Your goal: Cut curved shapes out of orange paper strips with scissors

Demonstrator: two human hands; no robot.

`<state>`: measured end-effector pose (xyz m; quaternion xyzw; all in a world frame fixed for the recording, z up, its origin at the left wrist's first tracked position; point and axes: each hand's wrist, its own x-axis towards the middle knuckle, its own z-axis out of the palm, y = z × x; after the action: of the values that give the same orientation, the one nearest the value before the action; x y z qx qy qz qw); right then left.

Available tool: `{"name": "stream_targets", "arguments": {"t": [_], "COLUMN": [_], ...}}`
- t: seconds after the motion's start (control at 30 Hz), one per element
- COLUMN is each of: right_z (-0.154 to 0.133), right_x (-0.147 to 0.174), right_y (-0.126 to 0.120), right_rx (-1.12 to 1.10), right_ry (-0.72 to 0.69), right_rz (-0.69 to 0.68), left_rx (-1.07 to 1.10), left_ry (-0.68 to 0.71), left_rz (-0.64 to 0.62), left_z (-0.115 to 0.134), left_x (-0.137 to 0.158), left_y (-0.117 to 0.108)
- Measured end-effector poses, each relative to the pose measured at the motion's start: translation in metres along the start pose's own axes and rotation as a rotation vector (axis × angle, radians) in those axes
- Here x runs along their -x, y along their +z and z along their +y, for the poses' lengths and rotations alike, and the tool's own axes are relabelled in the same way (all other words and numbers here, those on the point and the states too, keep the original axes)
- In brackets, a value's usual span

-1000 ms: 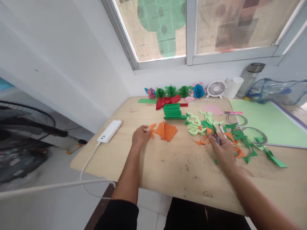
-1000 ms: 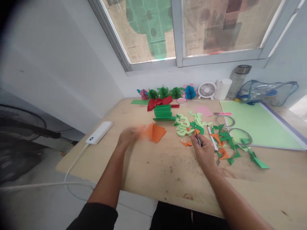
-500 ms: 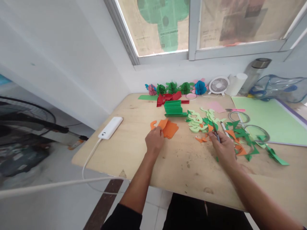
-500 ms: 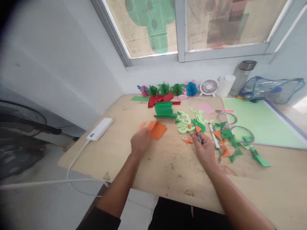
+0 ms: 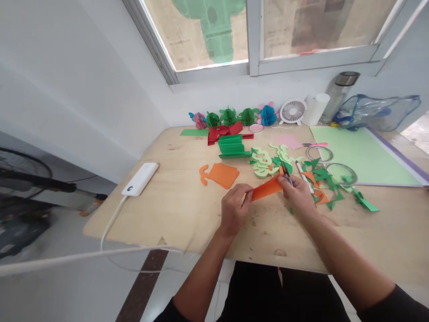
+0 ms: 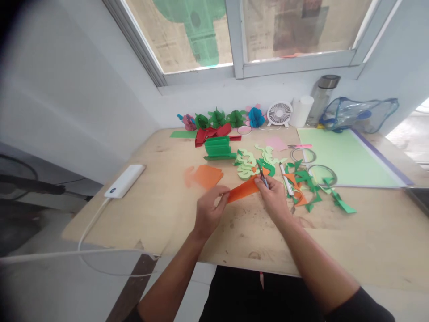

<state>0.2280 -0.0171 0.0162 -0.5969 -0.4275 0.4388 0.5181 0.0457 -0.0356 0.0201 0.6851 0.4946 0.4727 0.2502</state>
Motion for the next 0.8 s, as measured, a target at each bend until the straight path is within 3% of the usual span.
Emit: {"name": "stream_targets", "arguments": {"t": [0.1,0.27,0.47,0.57,0.8], "right_z": [-0.001,-0.004,-0.004,-0.001,0.002], "right_x": [-0.001,0.001,0.001,-0.001,-0.002], "right_y": [-0.001,-0.001,-0.001,-0.001,0.001], "right_rx": [0.002,0.000,-0.039,-0.071,-0.136], "right_ry": [0.006,-0.011,-0.023,-0.015,-0.004], "right_rz": [0.006,0.067,0.095,0.098,0.091], "left_rx": [0.066,0.279,0.561,0.592,0.554], "left_ry": [-0.071,-0.321,-0.566,-0.567,-0.410], "left_rz": [0.025,0.075,0.047,0.097,0.156], "left_z": [0.002,-0.002,-0.004,-0.003,0.000], "left_x": [-0.003,-0.002,0.000,0.001,0.006], "left_y": [0.006,0.013,0.019,0.024,0.031]}}
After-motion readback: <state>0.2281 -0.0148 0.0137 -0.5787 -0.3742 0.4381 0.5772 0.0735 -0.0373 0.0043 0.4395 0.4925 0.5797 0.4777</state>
